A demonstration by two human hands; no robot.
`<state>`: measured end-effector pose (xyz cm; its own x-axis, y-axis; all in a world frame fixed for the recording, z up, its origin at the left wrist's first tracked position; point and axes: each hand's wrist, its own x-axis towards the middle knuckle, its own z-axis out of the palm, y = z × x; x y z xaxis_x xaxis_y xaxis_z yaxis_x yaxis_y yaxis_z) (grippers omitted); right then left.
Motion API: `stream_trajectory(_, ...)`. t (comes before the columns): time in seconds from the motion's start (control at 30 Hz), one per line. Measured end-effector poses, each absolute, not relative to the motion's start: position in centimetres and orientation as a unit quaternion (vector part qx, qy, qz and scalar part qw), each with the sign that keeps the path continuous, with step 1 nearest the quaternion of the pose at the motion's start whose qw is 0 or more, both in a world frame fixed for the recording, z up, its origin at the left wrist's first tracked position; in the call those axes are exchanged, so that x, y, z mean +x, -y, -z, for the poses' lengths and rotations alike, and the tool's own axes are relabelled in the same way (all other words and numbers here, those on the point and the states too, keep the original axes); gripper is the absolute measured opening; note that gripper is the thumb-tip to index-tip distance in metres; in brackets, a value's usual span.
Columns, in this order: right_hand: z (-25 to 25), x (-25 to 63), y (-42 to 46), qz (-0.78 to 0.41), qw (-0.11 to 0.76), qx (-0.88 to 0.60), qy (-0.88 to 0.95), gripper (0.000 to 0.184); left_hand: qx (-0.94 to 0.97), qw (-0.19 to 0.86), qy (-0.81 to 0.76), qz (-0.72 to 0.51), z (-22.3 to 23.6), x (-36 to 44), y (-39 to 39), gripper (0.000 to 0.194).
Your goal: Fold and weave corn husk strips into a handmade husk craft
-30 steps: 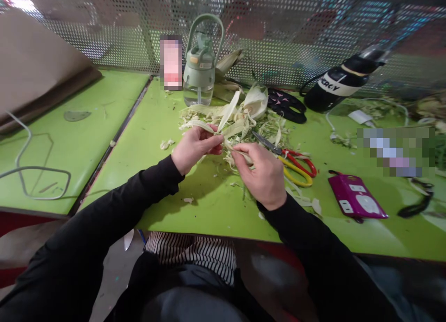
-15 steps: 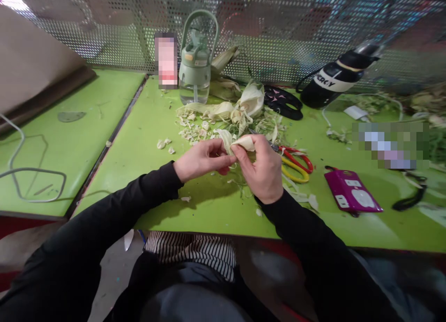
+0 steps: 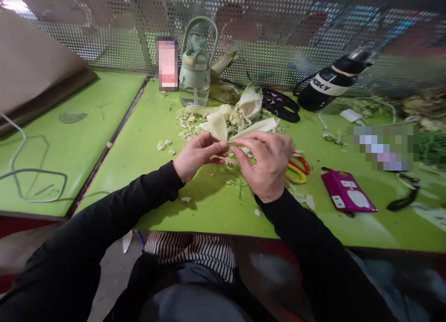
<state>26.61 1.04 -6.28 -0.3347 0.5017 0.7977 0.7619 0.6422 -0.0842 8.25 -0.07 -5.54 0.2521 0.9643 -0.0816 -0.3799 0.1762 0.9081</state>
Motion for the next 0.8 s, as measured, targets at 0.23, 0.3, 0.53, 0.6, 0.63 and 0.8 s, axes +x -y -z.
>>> stream_trajectory(0.23,6.02,26.40,-1.16,0.041,0.408,-0.405,0.817,0.025,0.404,0.679,-0.356,-0.499,5.32,8.25,-0.06,0.015)
stream_trajectory(0.3,5.80,26.35,-1.06,-0.049,0.399,-0.405,0.821,0.031,0.402,0.679,-0.354,-0.502,5.18,8.33,0.01,0.012)
stream_trajectory(0.53,6.09,26.42,-1.25,-0.274,0.472,-0.422,0.724,0.036,0.426,0.674,-0.376,-0.472,4.73,8.15,-0.01,0.009)
stream_trajectory(0.6,6.29,26.53,-1.32,-0.246,0.501,-0.408,0.723,0.037,0.437,0.670,-0.393,-0.455,4.65,8.11,0.00,0.009)
stream_trajectory(0.63,6.36,26.55,-1.28,-0.238,0.509,-0.396,0.726,0.036,0.439,0.667,-0.401,-0.448,4.64,8.11,0.01,0.009)
stream_trajectory(0.8,6.43,26.26,-0.52,-0.251,0.500,-0.342,0.755,0.028,0.461,0.655,-0.420,-0.427,4.86,8.28,0.14,0.010)
